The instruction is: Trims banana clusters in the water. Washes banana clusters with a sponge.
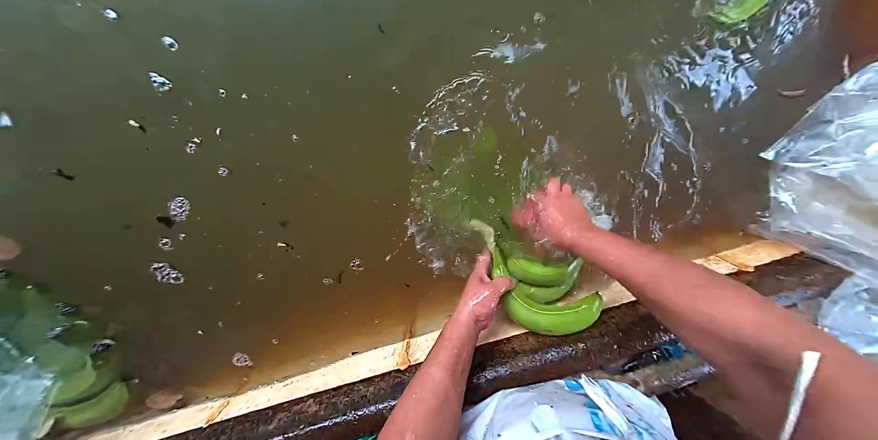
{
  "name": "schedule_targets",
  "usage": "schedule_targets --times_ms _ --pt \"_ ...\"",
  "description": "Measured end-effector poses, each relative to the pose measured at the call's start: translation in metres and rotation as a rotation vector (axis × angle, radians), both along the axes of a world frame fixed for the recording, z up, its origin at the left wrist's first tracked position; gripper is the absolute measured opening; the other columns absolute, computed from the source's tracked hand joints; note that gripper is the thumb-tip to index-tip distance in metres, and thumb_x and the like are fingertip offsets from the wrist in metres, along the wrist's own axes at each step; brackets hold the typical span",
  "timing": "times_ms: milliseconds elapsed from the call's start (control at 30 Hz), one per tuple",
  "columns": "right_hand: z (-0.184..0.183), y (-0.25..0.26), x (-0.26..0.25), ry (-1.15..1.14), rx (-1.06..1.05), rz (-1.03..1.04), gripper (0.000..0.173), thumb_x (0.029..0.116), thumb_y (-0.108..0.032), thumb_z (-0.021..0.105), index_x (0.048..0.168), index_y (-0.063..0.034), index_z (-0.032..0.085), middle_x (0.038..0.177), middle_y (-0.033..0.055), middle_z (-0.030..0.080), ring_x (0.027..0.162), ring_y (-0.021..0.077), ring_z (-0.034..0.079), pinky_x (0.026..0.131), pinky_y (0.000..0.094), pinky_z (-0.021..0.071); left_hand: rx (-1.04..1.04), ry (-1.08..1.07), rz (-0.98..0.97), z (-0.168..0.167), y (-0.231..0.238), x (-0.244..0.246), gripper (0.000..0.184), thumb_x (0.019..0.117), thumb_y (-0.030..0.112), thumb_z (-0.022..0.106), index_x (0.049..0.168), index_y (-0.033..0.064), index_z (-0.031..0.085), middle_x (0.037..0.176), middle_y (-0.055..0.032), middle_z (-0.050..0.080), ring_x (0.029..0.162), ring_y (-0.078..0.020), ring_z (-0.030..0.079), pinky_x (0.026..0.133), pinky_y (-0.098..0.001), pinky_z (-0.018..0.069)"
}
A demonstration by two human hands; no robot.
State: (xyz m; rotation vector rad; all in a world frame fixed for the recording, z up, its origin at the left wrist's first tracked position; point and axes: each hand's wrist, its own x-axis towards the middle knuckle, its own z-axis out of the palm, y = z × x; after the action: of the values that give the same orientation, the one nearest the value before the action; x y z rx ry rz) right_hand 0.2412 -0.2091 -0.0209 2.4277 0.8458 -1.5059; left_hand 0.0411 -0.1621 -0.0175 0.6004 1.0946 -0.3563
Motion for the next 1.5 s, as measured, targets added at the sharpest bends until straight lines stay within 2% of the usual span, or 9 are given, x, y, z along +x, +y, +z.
schedule_targets --times_ms 133,367,633,733,867,1033,1167,1300,1500 --pt "-0.002 -0.012 -0.004 0.25 0.073 0.061 0.056 0.0939 -0.031 0.073 0.14 -0.0026 0.057 0.13 0.0289 0.062 0.12 0.0468 0.061 0.1 0.0681 0.0459 0.041 -0.088 -0.029 -0.004 0.008 -0.017 0.089 0.0829 -0.005 0.061 0.161 0.0019 0.017 0.154 -0.0206 0.044 0.125 -0.019 0.059 0.099 -0.035 0.0543" --pt "-0.016 0.045 0.047 -0.522 0.692 -0.036 0.069 0.0732 -0.015 0.083 0.138 -0.0073 0.062 0.149 0.0392 0.042 0.136 0.0618 0.04 0.105 0.0733 0.0376 0.1 -0.303 -0.156 0.002 0.043 -0.016 0.092 0.0813 -0.002 0.063 0.161 -0.0024 0.016 0.162 -0.0187 0.035 0.138 -0.0121 0.05 0.111 -0.0269 0.0459" --pt "0.006 0.031 0.022 0.342 0.382 -0.084 0.049 0.0868 -0.015 0.081 0.13 0.0012 0.064 0.136 0.0283 0.055 0.124 0.0436 0.055 0.104 0.0594 0.0462 0.054 -0.283 0.098 -0.01 0.029 -0.025 0.088 0.0763 -0.006 0.065 0.155 -0.0058 0.024 0.14 -0.0146 0.056 0.116 -0.0122 0.064 0.098 -0.0304 0.0559" --pt "0.011 0.04 0.042 0.138 0.523 0.317 0.041 0.0822 -0.011 0.082 0.121 -0.0044 0.071 0.132 0.0315 0.058 0.126 0.0518 0.053 0.099 0.0668 0.0469 0.074 -0.33 0.059 -0.016 0.018 -0.037 0.099 0.0776 -0.003 0.069 0.16 -0.0043 0.014 0.159 -0.0206 0.038 0.135 -0.0169 0.053 0.11 -0.0316 0.0486" --pt "0.003 0.069 0.037 -0.227 0.743 0.269 0.054 0.0705 -0.005 0.086 0.123 -0.0068 0.071 0.137 0.0386 0.053 0.127 0.0594 0.05 0.097 0.0704 0.0457 0.457 -0.283 -0.537 0.003 0.03 -0.023 0.08 0.0946 0.012 0.069 0.159 -0.0062 0.025 0.163 -0.0265 0.03 0.148 -0.0293 0.042 0.118 -0.0385 0.0411" --pt "-0.009 0.034 0.01 0.089 0.427 0.26 0.055 0.078 -0.017 0.086 0.128 -0.0094 0.066 0.139 0.0325 0.051 0.128 0.0539 0.05 0.096 0.0671 0.0487 1.426 -0.44 -0.873 0.016 0.065 0.017 0.031 0.0837 0.017 0.078 0.111 0.0011 0.075 0.121 -0.0238 0.07 0.119 -0.0488 0.062 0.101 -0.066 0.0462" --pt "0.004 0.012 0.066 -0.117 0.715 0.545 0.047 0.0801 0.004 0.078 0.123 -0.0137 0.074 0.141 0.0277 0.057 0.122 0.0529 0.057 0.093 0.0673 0.0479 1.001 -0.463 -1.521 -0.003 0.093 0.063 0.078 0.0854 0.021 0.083 0.153 0.0107 0.047 0.163 -0.0246 0.032 0.151 -0.0492 0.027 0.117 -0.0713 0.0218" --pt "0.046 0.029 0.114 -0.476 0.743 -0.039 0.062 0.0798 -0.016 0.08 0.138 -0.0059 0.062 0.147 0.0373 0.044 0.133 0.0596 0.043 0.106 0.0718 0.0372 0.894 -0.317 -1.5 -0.022 0.082 0.066 0.04 0.1034 0.007 0.05 0.143 0.0022 0.054 0.141 -0.029 0.056 0.132 -0.0498 0.053 0.105 -0.0644 0.0444" --pt "0.016 -0.04 0.16 0.096 0.589 -1.161 0.061 0.104 -0.024 0.052 0.159 -0.0175 0.026 0.134 0.015 0.057 0.109 0.0246 0.064 0.088 0.0445 0.0568 0.793 -0.353 -0.925 -0.005 0.095 0.054 0.044 0.0982 0.027 0.068 0.13 -0.0031 0.064 0.116 -0.0239 0.071 0.112 -0.0376 0.068 0.103 -0.0571 0.0497"
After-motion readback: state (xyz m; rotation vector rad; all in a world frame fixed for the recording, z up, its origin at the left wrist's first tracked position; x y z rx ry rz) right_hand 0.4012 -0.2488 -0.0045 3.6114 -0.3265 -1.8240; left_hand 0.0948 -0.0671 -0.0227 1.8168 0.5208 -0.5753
